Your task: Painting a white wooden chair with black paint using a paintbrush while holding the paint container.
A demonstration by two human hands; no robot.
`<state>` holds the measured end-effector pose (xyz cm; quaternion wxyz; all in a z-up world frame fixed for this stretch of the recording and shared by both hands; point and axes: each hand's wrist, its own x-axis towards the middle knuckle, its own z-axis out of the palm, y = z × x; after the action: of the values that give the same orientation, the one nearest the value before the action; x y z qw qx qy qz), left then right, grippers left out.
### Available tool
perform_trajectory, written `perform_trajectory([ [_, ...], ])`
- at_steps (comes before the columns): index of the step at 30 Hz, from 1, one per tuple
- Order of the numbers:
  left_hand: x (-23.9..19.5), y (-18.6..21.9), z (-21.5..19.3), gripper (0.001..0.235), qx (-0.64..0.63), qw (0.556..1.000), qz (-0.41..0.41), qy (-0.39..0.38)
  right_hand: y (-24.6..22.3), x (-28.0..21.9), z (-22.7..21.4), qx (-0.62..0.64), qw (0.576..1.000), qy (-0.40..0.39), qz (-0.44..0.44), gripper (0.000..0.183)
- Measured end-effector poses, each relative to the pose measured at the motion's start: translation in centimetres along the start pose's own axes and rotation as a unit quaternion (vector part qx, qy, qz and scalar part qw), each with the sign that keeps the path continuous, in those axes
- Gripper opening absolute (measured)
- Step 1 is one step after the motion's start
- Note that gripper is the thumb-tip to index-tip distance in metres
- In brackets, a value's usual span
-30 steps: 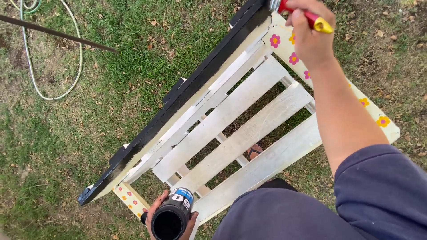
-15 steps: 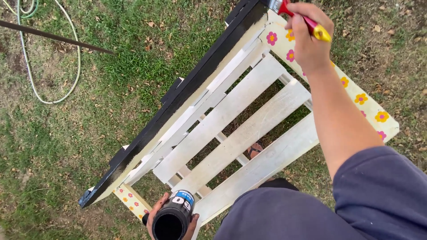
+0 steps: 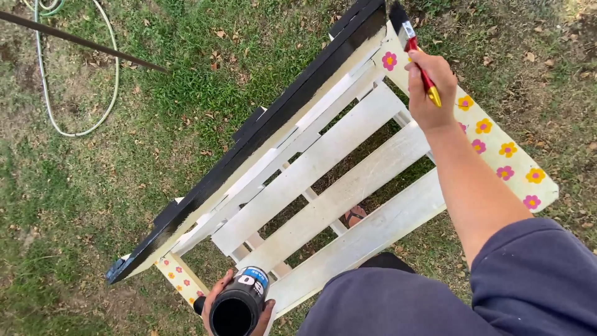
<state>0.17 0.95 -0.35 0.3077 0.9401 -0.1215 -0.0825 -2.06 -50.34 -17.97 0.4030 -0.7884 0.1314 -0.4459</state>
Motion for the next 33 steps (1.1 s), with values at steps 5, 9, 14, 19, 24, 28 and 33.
perform_trajectory([
  [5,-0.5,0.3,-0.2,0.102,-0.026,1.0,-0.009,0.003,0.2,-1.2,0.6,-0.047,0.995,-0.064,0.062,0.023],
  [9,-0.1,-0.5,-0.7,0.108,0.022,0.998,-0.05,-0.029,-0.4,-1.2,0.5,-0.065,0.998,0.006,0.026,0.02],
  [14,-0.9,0.4,-1.0,0.098,-0.058,0.998,-0.005,0.003,-0.1,-0.8,3.2,-0.062,0.997,0.026,-0.045,0.015],
  [19,-0.5,0.8,-1.2,0.104,0.056,0.988,-0.144,-0.026,-0.3,-3.7,3.5,-0.074,0.997,0.03,-0.01,0.017],
  [24,-1.9,-0.4,-1.8,0.099,0.024,0.997,-0.068,-0.001,-1.1,-3.5,4.8,-0.065,0.998,-0.005,0.009,0.021],
  [28,-1.4,-0.5,-1.6,0.1,0.009,0.996,-0.088,0.008,-4.7,-5.7,3.4,-0.014,0.998,-0.024,0.048,0.021],
  [33,-2.4,-1.3,-1.0,0.1,-0.112,0.991,-0.039,0.063,-9.6,-14.5,0.8,-0.021,0.964,-0.041,0.262,0.014],
])
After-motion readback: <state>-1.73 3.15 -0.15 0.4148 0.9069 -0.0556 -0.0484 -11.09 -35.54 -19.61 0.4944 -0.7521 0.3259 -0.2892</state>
